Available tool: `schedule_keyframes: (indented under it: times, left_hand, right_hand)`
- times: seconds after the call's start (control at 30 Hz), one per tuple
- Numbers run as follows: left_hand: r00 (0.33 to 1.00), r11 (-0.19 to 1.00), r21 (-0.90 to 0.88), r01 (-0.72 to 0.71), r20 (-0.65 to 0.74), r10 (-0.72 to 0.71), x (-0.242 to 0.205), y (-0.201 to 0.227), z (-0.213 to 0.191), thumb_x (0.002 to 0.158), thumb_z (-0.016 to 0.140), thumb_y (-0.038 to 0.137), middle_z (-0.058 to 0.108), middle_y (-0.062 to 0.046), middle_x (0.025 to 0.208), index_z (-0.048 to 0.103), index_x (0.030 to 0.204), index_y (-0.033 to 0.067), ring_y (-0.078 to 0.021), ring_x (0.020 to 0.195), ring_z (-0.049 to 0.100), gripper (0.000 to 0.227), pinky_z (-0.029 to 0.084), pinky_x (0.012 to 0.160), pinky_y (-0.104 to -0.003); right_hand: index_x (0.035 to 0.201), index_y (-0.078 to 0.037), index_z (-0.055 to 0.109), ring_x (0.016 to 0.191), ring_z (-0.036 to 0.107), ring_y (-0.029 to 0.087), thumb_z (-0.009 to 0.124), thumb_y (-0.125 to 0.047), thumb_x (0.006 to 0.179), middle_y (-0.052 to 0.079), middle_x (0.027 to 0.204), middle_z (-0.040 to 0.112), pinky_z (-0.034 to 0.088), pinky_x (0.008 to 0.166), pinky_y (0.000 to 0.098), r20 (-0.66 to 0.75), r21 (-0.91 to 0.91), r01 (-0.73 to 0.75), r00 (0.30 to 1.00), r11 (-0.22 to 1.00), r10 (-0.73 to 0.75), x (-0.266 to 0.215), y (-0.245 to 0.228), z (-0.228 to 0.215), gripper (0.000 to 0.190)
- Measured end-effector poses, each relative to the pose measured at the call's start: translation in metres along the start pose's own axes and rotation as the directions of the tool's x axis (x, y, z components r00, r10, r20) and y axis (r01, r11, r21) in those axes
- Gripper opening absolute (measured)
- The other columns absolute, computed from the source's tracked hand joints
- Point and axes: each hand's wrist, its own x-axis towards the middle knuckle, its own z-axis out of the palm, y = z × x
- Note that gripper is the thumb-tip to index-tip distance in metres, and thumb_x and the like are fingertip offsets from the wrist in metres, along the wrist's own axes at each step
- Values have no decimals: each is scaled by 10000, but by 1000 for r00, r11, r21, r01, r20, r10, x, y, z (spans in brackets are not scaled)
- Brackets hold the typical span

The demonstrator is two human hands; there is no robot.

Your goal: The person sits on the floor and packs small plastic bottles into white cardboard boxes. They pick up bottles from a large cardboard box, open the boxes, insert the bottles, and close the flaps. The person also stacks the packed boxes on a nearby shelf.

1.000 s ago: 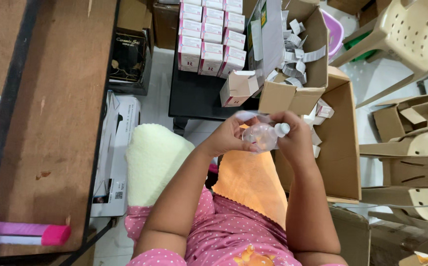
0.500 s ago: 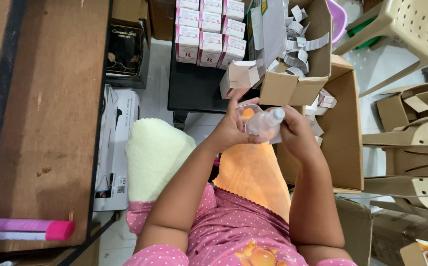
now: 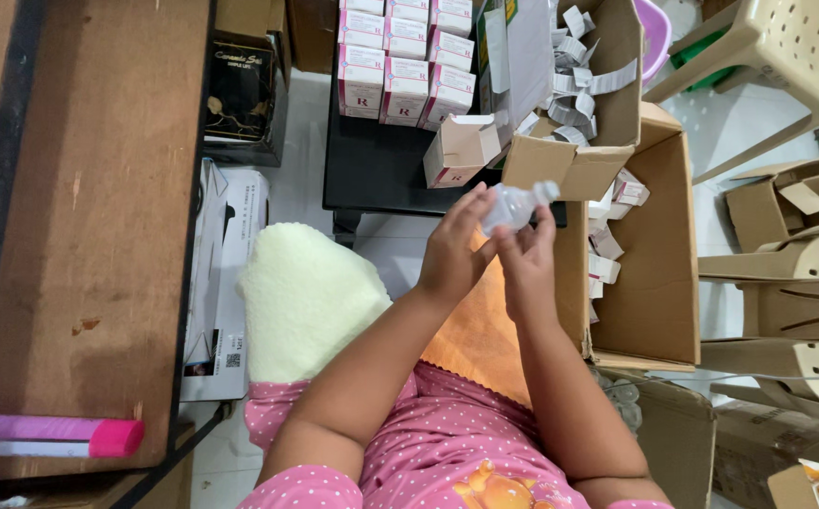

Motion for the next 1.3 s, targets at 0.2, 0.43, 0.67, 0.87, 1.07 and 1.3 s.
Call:
schedule_keyframes:
  times: [0.2,0.43,0.67,0.87,1.07,1.3]
  left_hand:
    - [993,987,111,-119,33,116,1,-10,-4,858,809,91,568,-96,1412,599,1347,168,-343,1255,613,538,536,1060,-426]
    - [973,991,48,-124,201,112,13,-38,-8,812,827,116,330,-184,1566,469,1472,174,-408,1397,477,753,448,1177,-481]
    - [847,888,368,276,344,-406,41,-80,-7,714,893,196,-62,-272,1640,444,1486,339,-541,1505,114,905,208,1175,-584]
    - [922,962,160,220,289,-259,31,-111,17,848,748,132,127,-326,1646,83,1627,32,-518,1529,192,1029,256,1225,-521]
    - [910,943,-21,331,274,-313,10,-116,16,868,624,-5,171,-321,1669,-15,1634,0,-464,1540,237,998,308,1212,-413]
    - [917,909,-185,375,222,-333,9,-118,22,858,580,-35,268,-254,1657,-44,1651,27,-372,1525,343,1011,332,1216,-388]
  right_hand:
    - [1359,46,463,1173,632,190,730,-104,980,135,1278,627,534,1001,325,-20,-65,-55,998,996,54,14,16,-6,487]
    - [1317,71,552,1068,677,184,796,-22,925,122,1181,677,570,940,317,-146,-151,35,988,988,-57,35,22,-17,471]
    - [1403,-2,487,1088,699,177,809,-24,839,122,1216,682,573,924,298,4,-352,155,986,923,-164,73,10,-15,649]
    - [1327,1,570,1064,743,190,903,-160,785,153,1154,745,594,918,308,94,-697,212,974,685,-207,122,24,9,656]
    - [1276,-34,619,950,722,295,945,-271,743,193,1067,720,580,824,394,207,-848,320,934,422,-292,135,35,34,668]
    - [1236,-56,618,905,731,307,954,-258,693,185,1025,723,585,773,397,286,-854,375,918,362,-275,126,33,34,670]
